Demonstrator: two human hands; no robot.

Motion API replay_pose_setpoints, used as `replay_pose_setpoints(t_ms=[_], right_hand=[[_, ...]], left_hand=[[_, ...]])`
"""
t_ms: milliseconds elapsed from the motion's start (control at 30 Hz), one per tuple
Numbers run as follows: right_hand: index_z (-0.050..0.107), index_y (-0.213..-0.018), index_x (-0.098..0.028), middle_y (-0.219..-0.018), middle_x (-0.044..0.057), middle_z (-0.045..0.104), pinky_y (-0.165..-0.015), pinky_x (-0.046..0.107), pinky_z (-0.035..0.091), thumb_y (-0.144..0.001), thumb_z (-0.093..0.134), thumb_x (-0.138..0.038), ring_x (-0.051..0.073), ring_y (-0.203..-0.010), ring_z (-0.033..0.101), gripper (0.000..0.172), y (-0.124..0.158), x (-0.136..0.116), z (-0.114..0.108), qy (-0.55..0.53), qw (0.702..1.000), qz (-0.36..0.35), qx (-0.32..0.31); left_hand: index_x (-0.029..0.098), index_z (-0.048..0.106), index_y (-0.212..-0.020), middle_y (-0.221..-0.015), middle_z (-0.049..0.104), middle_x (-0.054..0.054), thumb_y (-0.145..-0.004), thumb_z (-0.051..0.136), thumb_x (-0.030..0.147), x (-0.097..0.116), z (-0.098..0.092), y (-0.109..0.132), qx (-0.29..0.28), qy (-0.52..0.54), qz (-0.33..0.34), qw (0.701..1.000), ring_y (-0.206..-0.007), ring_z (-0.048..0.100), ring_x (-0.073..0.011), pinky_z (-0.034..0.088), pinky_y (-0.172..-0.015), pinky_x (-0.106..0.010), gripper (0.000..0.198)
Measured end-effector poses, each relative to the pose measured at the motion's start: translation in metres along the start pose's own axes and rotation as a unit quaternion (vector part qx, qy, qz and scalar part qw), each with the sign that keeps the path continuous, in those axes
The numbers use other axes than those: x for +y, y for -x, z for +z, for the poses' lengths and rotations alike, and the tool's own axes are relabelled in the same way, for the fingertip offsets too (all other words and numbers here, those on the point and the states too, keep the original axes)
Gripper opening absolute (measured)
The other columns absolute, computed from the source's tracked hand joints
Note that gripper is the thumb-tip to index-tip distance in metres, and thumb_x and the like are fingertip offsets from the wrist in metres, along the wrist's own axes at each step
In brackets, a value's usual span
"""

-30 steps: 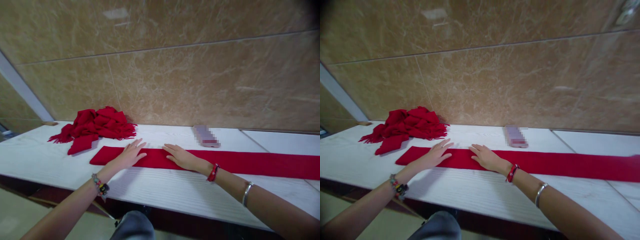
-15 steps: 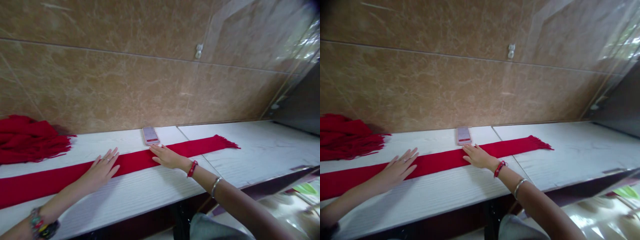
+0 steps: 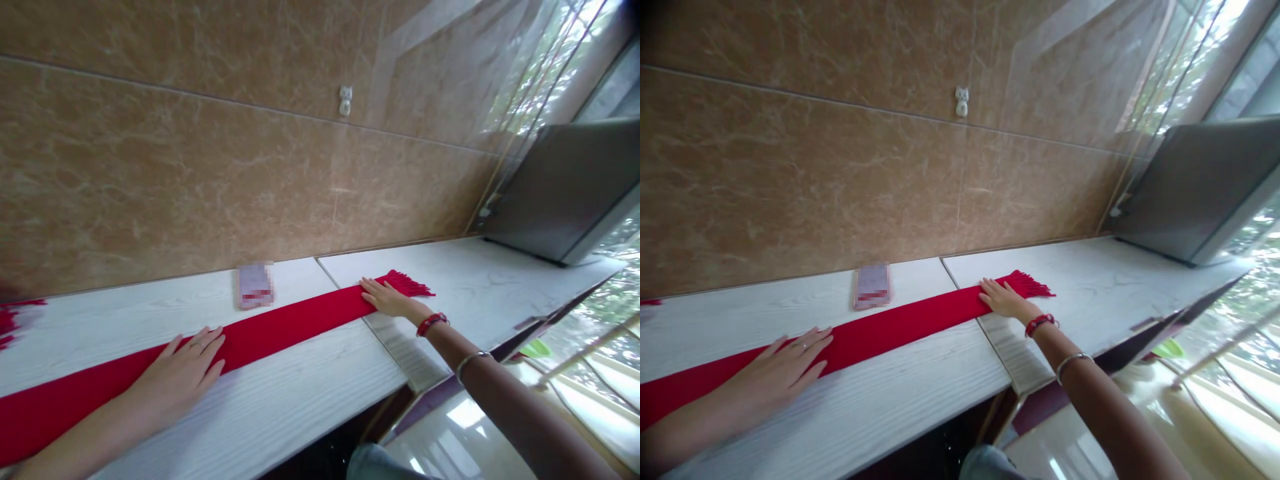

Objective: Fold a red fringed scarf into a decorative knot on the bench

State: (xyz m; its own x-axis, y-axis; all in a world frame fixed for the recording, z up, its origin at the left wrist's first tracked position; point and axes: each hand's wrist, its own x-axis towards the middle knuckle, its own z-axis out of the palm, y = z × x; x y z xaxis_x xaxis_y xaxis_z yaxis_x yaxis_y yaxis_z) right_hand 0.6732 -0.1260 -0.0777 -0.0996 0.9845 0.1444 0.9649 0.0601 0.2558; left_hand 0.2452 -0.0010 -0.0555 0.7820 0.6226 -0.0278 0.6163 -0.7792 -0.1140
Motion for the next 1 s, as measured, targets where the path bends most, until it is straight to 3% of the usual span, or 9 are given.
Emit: replay_pose_setpoints(t_ms=[67,167,300,433,600,700,800,900,1000], right_hand=[[0.045,-0.122,-0.012,-0.134,0.019,0.034,-0.091,0.053,0.035,-0.088,0.03,-0.017,0.028,-0.125,0.027,0.037,-0.004,0.002,-0.004,-0.032,0.999,0.022,0.007],[0.027,-0.134,-0.014,-0.139,0.014,0.027,-0.097,0.046,0.032,-0.091,0.023,-0.029,0.022,-0.128,0.022,0.045,-0.021,-0.02,-0.011,-0.086,0.996,-0.01,0.022],[0.023,-0.135,-0.018,-0.14,0.01,0.025,-0.098,0.048,0.028,-0.092,0.02,-0.033,0.022,-0.129,0.019,0.046,-0.028,-0.021,-0.004,-0.116,0.991,-0.072,0.003],[0.038,-0.128,-0.018,-0.139,0.012,0.029,-0.097,0.054,0.026,-0.091,0.025,-0.022,0.024,-0.129,0.019,0.04,0.002,0.047,0.019,-0.074,0.997,-0.018,-0.022],[0.042,-0.125,-0.022,-0.137,0.013,0.033,-0.091,0.06,0.029,-0.09,0.025,-0.024,0.028,-0.126,0.027,0.039,0.03,0.123,0.033,-0.079,0.98,0.167,-0.071],[0.037,-0.129,-0.019,-0.138,0.014,0.03,-0.096,0.055,0.028,-0.089,0.028,-0.031,0.028,-0.127,0.025,0.043,0.018,0.123,0.019,-0.111,0.973,0.194,-0.062],[0.038,-0.129,-0.018,-0.133,0.01,0.04,-0.101,0.039,0.029,-0.085,0.037,-0.037,0.022,-0.122,0.035,0.048,-0.009,0.099,-0.003,-0.154,0.98,0.108,-0.06],[0.05,-0.119,-0.023,-0.122,0.005,0.053,-0.095,0.034,0.035,-0.077,0.051,-0.036,0.021,-0.11,0.048,0.044,-0.034,0.074,-0.023,-0.177,0.977,0.044,-0.108],[0.058,-0.109,-0.023,-0.108,0.004,0.061,-0.081,0.031,0.043,-0.067,0.06,-0.028,0.02,-0.096,0.056,0.042,-0.05,0.061,-0.034,-0.171,0.97,0.042,-0.168]], left_hand=[[0.012,0.044,-0.125,-0.134,0.036,-0.01,-0.083,0.026,0.045,0.029,-0.012,-0.028,0.028,0.003,0.017,0.999,-0.125,0.028,-0.0272,0.023,-0.1,-0.048,0.057],[0.011,0.034,-0.131,-0.14,0.025,-0.01,-0.085,0.026,0.043,0.082,-0.026,-0.077,0.077,0.039,0.095,0.992,-0.128,0.022,-0.0234,0.023,-0.102,-0.041,0.057],[0.013,0.025,-0.135,-0.141,0.019,-0.007,-0.087,0.024,0.04,0.125,-0.026,-0.121,0.016,0.079,0.139,0.987,-0.13,0.017,-0.0227,0.021,-0.102,-0.042,0.055],[0.016,0.024,-0.136,-0.142,0.018,-0.004,-0.088,0.022,0.04,0.126,-0.015,-0.128,0.005,0.087,0.156,0.984,-0.13,0.015,-0.0207,0.016,-0.104,-0.042,0.053],[0.017,0.023,-0.136,-0.142,0.019,-0.004,-0.088,0.022,0.04,0.122,-0.012,-0.126,0.013,0.086,0.157,0.984,-0.13,0.015,-0.0201,0.015,-0.104,-0.041,0.053],[0.018,0.025,-0.135,-0.141,0.021,-0.004,-0.088,0.023,0.04,0.123,-0.012,-0.127,0.025,0.089,0.16,0.983,-0.13,0.018,-0.0206,0.017,-0.104,-0.041,0.052],[0.017,0.027,-0.135,-0.141,0.021,-0.005,-0.088,0.023,0.04,0.125,-0.012,-0.126,0.029,0.09,0.157,0.983,-0.13,0.017,-0.0212,0.016,-0.104,-0.042,0.052],[0.016,0.028,-0.134,-0.141,0.021,-0.007,-0.089,0.023,0.04,0.126,-0.014,-0.12,0.04,0.088,0.154,0.983,-0.13,0.015,-0.0223,0.015,-0.104,-0.044,0.052],[0.015,0.028,-0.134,-0.141,0.021,-0.008,-0.089,0.023,0.041,0.125,-0.017,-0.109,0.036,0.085,0.157,0.983,-0.13,0.015,-0.0225,0.015,-0.104,-0.044,0.052]])
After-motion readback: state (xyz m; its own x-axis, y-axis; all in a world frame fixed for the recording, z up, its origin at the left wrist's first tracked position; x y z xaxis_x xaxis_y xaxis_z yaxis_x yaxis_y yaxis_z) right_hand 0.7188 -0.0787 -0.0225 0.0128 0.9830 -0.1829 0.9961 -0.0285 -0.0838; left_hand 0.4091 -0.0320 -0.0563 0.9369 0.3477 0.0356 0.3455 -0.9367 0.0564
